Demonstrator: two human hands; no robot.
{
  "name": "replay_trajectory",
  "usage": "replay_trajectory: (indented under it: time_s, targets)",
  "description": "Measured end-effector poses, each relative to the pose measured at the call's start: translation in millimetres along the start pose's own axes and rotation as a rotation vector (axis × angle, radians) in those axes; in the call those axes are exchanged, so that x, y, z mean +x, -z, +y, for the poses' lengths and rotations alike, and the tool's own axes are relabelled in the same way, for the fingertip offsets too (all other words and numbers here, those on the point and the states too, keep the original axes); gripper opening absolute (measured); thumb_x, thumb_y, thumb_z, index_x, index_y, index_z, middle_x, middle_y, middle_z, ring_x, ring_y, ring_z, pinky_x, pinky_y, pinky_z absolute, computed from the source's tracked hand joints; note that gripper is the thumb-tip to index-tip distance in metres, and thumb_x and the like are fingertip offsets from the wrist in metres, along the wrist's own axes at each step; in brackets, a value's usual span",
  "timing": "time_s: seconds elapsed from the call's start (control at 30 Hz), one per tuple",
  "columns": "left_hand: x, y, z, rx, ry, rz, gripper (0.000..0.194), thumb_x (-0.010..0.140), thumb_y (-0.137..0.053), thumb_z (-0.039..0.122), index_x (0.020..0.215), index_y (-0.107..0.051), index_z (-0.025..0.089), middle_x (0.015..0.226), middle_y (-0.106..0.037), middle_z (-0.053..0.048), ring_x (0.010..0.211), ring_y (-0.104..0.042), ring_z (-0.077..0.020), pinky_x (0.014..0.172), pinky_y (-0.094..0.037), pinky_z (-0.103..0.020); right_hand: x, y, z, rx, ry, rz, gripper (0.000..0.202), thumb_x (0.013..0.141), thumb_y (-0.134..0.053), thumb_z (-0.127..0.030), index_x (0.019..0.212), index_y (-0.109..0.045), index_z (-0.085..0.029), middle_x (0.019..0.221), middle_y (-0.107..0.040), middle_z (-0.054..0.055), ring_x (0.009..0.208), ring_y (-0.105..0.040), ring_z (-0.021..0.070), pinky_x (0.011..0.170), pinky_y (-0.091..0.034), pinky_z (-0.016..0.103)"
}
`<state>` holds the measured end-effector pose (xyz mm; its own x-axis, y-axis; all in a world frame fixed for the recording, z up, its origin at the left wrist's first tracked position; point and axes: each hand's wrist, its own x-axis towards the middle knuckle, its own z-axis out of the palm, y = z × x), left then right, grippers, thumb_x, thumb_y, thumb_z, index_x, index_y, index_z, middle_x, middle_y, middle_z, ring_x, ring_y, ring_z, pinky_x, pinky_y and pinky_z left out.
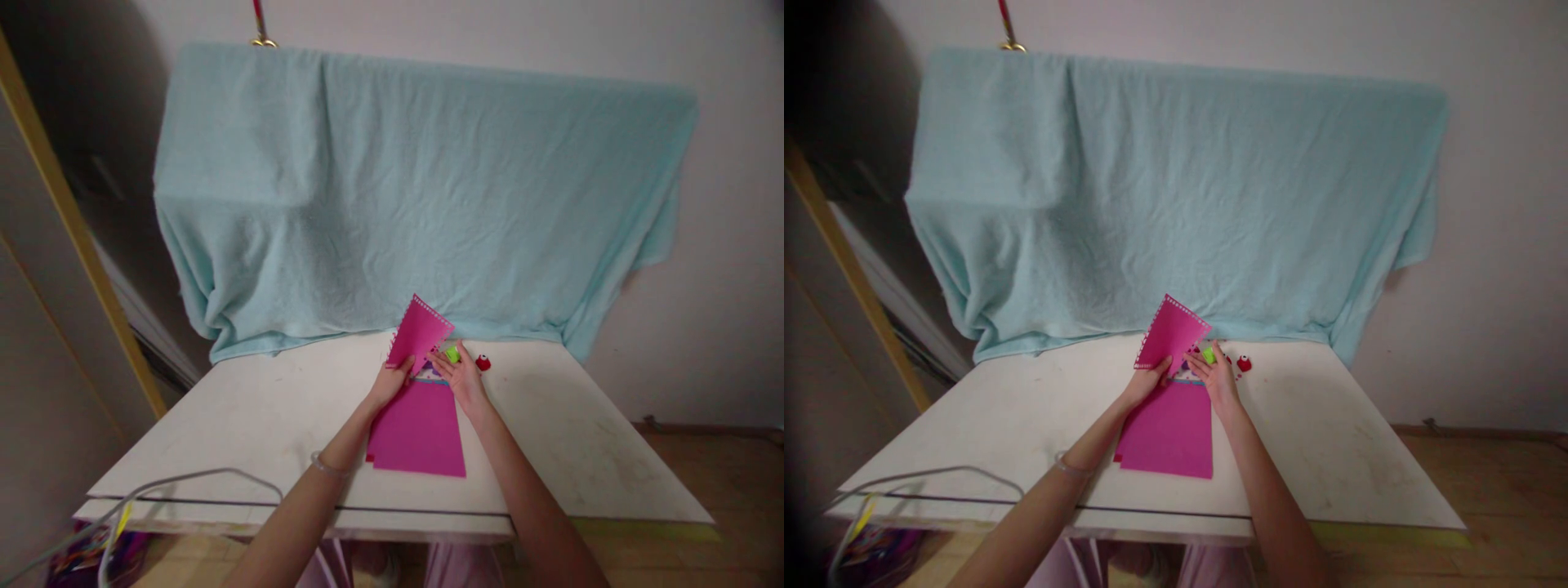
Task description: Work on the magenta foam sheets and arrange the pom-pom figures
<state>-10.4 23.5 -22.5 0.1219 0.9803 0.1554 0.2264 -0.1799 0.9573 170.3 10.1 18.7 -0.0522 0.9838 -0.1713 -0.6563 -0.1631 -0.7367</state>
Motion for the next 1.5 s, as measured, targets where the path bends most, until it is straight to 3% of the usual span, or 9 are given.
replay_trajectory:
  time_s: [0.43,0.9,1.27,1.5]
  targets:
    - [-2.6,2.1,8.6,0.02,0.023,-0.006,0.052,0.086,-0.043,0.06,0.055,-0.048,0.019,0.05,-0.049,0.002,0.051,-0.047,-0.0135,0.061,-0.036,-0.028,1.6,1.6,0.2,0.05,-0.005,0.027,0.029,0.094,-0.052,-0.041,0.089,-0.06,-0.013,0.095,-0.072,0.018,0.097,-0.07,0.0241,0.08,-0.059,0.028]
    - [-0.4,0.4,1.1,-0.012,-0.008,-0.007,0.053,0.086,-0.042,0.061,0.056,-0.048,0.019,0.051,-0.05,0.001,0.051,-0.046,-0.0138,0.06,-0.036,-0.028,-2.2,2.4,-2.2,0.046,0.061,0.023,0.025,0.089,-0.058,-0.043,0.09,-0.058,-0.019,0.095,-0.073,0.014,0.101,-0.069,0.0249,0.081,-0.059,0.033]
    - [-1.6,1.2,6.1,-0.018,0.005,-0.025,0.053,0.086,-0.041,0.062,0.056,-0.047,0.019,0.05,-0.047,0.002,0.05,-0.044,-0.013,0.058,-0.035,-0.027,-1.2,-0.8,2.3,-0.009,0.043,0.083,0.018,0.087,-0.061,-0.035,0.09,-0.059,-0.018,0.086,-0.074,0.01,0.078,-0.073,0.0247,0.067,-0.059,0.032]
    - [-2.7,1.4,10.6,-0.034,-0.003,-0.025,0.051,0.085,-0.043,0.061,0.057,-0.048,0.019,0.051,-0.049,0.001,0.05,-0.044,-0.0131,0.057,-0.035,-0.028,-3.0,-6.5,4.9,-0.024,-0.017,0.0,0.018,0.084,-0.065,-0.033,0.093,-0.059,-0.018,0.076,-0.07,0.005,0.073,-0.073,0.025,0.063,-0.059,0.031]
